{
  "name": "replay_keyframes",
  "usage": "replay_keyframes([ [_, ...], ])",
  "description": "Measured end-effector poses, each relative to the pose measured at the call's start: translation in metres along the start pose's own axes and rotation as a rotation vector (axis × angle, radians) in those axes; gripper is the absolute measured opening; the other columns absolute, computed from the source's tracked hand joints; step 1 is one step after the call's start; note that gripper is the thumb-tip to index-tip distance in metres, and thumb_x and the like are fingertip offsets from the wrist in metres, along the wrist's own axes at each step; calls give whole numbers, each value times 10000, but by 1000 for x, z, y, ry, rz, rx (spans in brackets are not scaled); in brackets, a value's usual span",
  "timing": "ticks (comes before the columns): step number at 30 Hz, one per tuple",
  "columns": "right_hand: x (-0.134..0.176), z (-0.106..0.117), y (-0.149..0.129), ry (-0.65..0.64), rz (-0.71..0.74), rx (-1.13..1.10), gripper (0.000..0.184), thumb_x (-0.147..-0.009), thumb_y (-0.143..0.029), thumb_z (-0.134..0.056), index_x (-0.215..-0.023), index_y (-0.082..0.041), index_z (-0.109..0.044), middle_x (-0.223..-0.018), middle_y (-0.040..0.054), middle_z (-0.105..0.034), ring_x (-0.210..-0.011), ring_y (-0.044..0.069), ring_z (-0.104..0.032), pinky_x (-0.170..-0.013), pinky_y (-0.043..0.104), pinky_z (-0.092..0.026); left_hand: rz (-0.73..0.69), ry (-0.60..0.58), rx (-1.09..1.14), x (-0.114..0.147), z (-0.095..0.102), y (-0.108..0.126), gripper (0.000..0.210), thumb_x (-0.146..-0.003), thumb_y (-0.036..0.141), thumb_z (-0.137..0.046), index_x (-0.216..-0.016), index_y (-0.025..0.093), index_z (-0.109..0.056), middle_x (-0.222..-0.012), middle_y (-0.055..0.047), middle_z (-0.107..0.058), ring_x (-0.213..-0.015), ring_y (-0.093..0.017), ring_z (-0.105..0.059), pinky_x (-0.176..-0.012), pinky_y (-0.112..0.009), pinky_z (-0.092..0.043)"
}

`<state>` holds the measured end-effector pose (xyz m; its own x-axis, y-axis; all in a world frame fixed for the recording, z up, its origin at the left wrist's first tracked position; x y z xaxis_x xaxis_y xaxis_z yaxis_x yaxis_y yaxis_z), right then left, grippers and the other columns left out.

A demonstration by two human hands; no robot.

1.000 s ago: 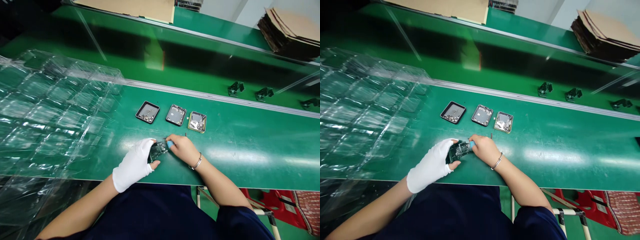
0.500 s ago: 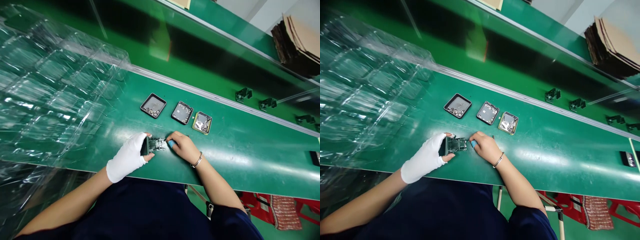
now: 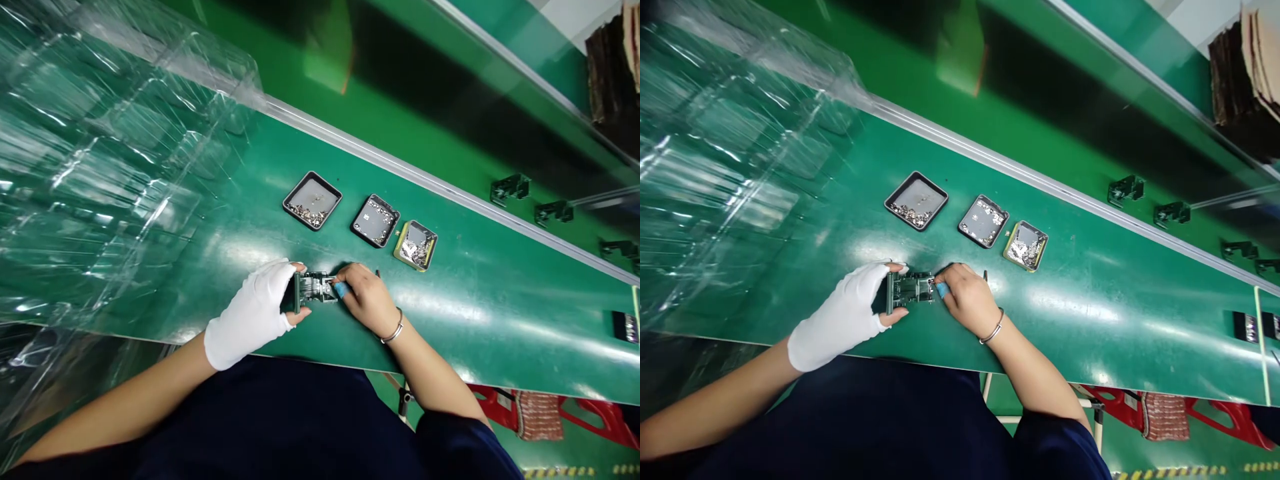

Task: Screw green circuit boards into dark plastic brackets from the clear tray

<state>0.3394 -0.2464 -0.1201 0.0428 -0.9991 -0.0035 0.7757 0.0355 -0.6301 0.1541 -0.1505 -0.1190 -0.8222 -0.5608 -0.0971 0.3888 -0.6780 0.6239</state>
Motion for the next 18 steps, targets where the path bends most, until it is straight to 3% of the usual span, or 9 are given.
replay_keyframes([
  [7,-3,-1,-8,-63,-123,107,179,-784,-61,-465,-887,-193,-530,-881,82,-576,-855,230,-548,-748,340,-474,19,7,-14,4,-4,-3,526,-722,310,-657,-1196,173,-475,-1135,-129,-620,-1110,-326,-587,-940,-461,-484],
  [13,-1,6,-4,-120,-51,-47,270,-748,-10,-476,-919,-202,-561,-888,44,-618,-876,198,-583,-792,306,-475,-27,14,-43,4,-5,-4,544,-741,315,-661,-1218,163,-449,-1133,-139,-615,-1109,-325,-588,-935,-451,-486],
  [18,0,1,-15,-140,-110,126,254,-733,-17,-495,-917,-162,-592,-892,89,-612,-875,233,-577,-741,325,-483,-26,22,-21,4,-5,-6,549,-745,343,-667,-1212,148,-455,-1140,-148,-616,-1116,-333,-586,-945,-462,-481],
])
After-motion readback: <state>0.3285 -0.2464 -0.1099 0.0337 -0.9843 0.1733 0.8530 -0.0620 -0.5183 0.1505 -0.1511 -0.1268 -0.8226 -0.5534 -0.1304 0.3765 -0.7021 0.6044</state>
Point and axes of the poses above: each hand's wrist, its own x-axis away from the middle knuckle, its own z-axis out of the back of the hand, y = z × x, the point moved 2 cm from there along -x, towards the middle knuckle
